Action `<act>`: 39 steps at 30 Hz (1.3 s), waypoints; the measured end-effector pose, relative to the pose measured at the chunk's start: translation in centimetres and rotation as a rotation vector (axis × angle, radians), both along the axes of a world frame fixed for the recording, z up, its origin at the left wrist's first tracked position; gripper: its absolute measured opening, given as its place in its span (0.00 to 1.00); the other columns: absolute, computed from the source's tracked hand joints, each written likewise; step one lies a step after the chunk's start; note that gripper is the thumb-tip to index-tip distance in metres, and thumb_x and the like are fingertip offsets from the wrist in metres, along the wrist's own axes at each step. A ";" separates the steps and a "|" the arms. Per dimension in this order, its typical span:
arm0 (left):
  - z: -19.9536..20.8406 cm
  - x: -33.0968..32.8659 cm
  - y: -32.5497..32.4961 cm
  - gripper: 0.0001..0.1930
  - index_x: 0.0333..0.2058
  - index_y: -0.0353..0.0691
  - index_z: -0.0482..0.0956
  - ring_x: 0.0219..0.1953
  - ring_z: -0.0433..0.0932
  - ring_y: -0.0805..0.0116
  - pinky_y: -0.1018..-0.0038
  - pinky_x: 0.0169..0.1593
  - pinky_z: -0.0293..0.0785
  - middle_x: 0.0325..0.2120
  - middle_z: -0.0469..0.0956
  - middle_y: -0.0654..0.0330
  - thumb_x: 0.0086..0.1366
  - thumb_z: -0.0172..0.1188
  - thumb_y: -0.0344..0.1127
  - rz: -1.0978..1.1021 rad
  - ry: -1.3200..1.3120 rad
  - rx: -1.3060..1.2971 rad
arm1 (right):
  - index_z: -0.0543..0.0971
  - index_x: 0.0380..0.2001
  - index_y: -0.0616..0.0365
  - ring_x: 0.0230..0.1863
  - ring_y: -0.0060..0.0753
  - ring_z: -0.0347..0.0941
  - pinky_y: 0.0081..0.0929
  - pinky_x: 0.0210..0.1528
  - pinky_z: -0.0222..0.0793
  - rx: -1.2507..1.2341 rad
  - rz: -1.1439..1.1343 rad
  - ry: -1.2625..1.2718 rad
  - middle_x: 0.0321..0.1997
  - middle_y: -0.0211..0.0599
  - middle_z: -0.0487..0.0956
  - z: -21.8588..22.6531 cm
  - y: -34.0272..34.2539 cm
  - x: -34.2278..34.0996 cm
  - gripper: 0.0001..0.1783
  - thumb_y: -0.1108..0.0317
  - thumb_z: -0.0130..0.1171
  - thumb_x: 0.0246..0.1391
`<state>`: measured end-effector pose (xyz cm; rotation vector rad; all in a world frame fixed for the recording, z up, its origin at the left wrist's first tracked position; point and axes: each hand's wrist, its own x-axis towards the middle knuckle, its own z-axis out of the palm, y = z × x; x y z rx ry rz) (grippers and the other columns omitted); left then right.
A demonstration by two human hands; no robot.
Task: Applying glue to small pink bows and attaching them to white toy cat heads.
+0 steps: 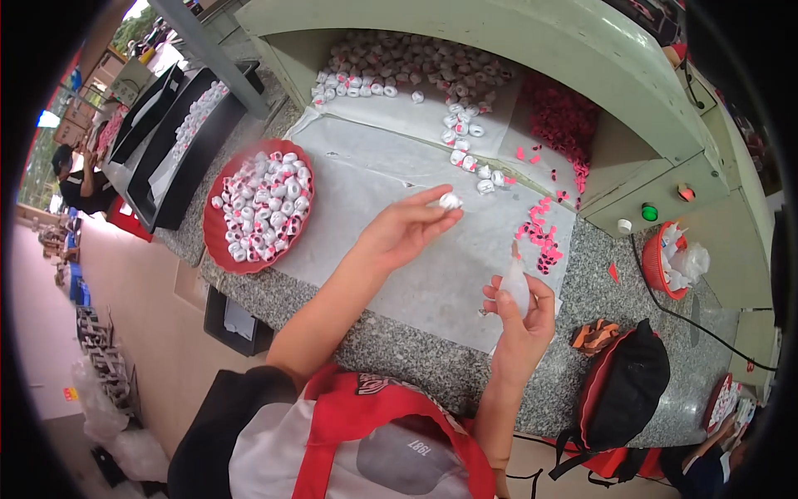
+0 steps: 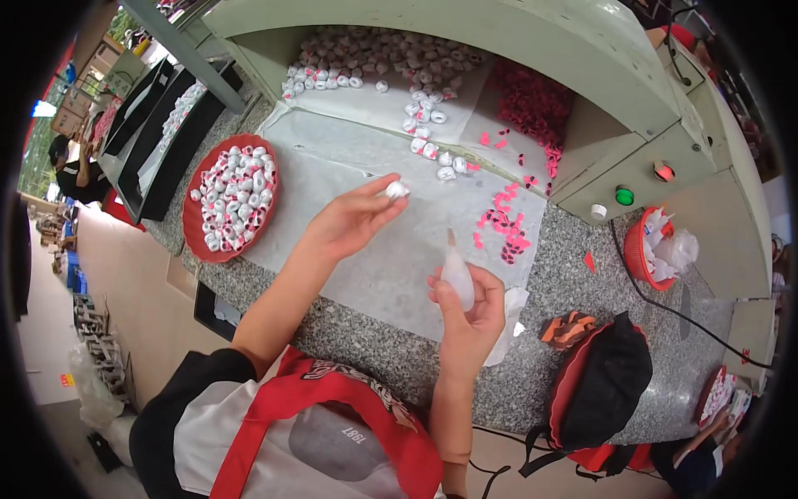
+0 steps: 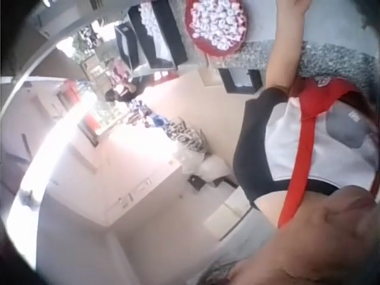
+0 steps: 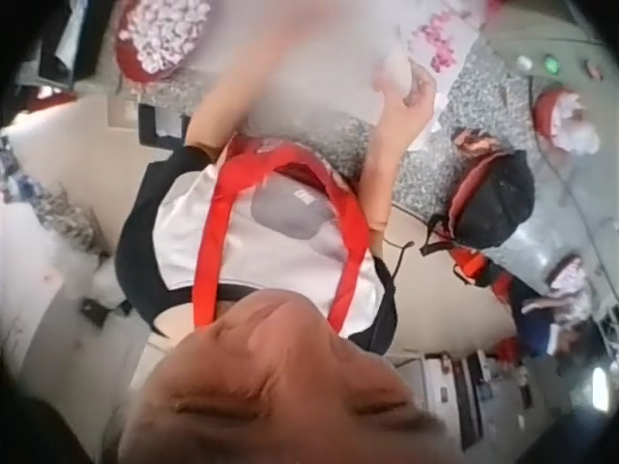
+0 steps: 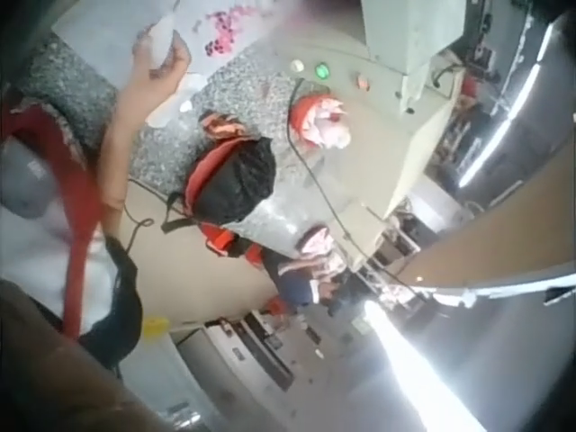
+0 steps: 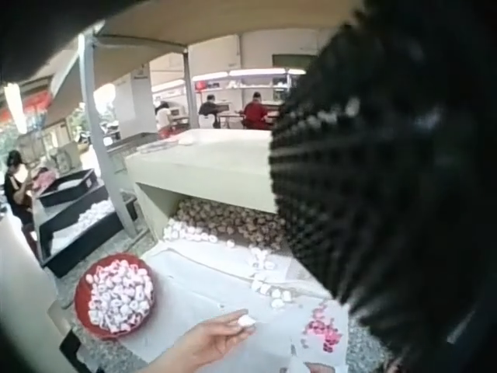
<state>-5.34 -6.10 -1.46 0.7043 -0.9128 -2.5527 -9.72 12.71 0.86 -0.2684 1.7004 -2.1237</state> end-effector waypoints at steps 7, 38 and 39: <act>5.0 4.5 4.1 0.16 0.42 0.31 0.71 0.42 0.73 0.65 0.76 0.44 0.72 0.44 0.69 0.51 0.52 0.53 0.18 -0.006 -0.036 -0.509 | 0.69 0.35 0.65 0.30 0.23 0.65 0.19 0.31 0.62 0.043 -0.296 0.528 0.30 0.37 0.69 3.9 -1.1 2.4 0.16 0.74 0.49 0.37; 5.2 4.2 5.5 0.14 0.37 0.29 0.72 0.41 0.72 0.68 0.76 0.45 0.74 0.38 0.68 0.54 0.49 0.55 0.14 0.145 0.143 -0.760 | 0.70 0.29 0.65 0.16 0.31 0.71 0.22 0.19 0.66 0.118 -0.024 0.969 0.22 0.40 0.75 5.1 0.2 2.3 0.12 0.77 0.57 0.37; 5.2 4.2 5.4 0.14 0.37 0.29 0.72 0.42 0.72 0.68 0.76 0.45 0.74 0.38 0.69 0.54 0.49 0.55 0.14 0.146 0.141 -0.774 | 0.70 0.29 0.65 0.17 0.31 0.71 0.22 0.19 0.66 0.149 -0.019 0.964 0.22 0.40 0.75 5.3 0.4 2.3 0.12 0.77 0.57 0.37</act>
